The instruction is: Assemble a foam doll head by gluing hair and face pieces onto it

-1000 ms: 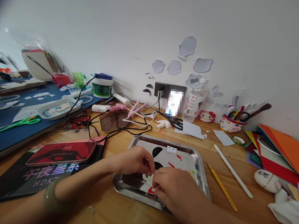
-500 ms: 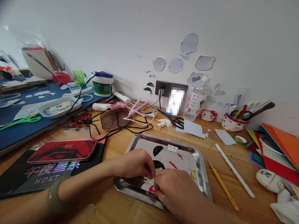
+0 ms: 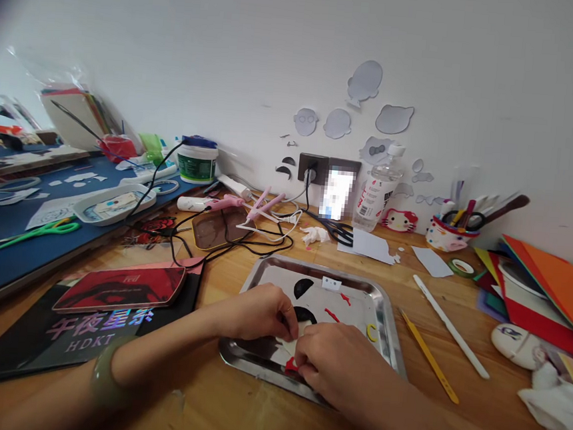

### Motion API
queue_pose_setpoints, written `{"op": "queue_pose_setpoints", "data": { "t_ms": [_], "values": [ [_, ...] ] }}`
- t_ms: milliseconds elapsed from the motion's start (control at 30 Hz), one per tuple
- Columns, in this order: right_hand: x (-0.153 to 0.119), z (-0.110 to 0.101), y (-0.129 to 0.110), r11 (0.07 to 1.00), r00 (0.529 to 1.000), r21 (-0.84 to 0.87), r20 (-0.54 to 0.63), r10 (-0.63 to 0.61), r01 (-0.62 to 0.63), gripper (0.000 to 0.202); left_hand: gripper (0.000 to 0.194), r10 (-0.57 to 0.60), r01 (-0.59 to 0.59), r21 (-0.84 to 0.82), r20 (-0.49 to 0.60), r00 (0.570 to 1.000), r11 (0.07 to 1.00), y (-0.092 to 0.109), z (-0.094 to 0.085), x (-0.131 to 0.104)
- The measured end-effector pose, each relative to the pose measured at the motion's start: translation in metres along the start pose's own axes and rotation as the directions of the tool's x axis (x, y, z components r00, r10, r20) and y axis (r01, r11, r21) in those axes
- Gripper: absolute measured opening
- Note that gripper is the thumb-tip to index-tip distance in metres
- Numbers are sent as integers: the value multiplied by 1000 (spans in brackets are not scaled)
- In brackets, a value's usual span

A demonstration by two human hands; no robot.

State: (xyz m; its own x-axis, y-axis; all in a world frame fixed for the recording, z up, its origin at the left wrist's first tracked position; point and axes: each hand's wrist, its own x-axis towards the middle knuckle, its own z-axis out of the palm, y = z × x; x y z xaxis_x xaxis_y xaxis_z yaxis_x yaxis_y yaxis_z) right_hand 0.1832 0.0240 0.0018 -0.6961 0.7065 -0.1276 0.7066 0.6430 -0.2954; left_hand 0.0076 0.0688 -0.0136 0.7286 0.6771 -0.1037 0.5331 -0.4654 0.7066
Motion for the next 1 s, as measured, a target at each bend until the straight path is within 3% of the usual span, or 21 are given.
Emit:
{"op": "queue_pose_setpoints", "data": {
  "t_ms": [233, 467, 1000],
  "values": [
    [-3, -16, 18, 998, 996, 25, -64, 67, -66, 15, 16, -15, 15, 20, 12, 1000, 1000, 0, 0, -1],
    [-3, -10, 22, 992, 993, -39, -22, 118, -119, 13, 19, 4, -6, 83, 28, 1000, 997, 1, -1, -3],
    [1, -9, 22, 983, 980, -122, -156, 121, -140, 15, 20, 5, 2, 130, -55, 998, 991, -10, 2, 1]
  ]
}}
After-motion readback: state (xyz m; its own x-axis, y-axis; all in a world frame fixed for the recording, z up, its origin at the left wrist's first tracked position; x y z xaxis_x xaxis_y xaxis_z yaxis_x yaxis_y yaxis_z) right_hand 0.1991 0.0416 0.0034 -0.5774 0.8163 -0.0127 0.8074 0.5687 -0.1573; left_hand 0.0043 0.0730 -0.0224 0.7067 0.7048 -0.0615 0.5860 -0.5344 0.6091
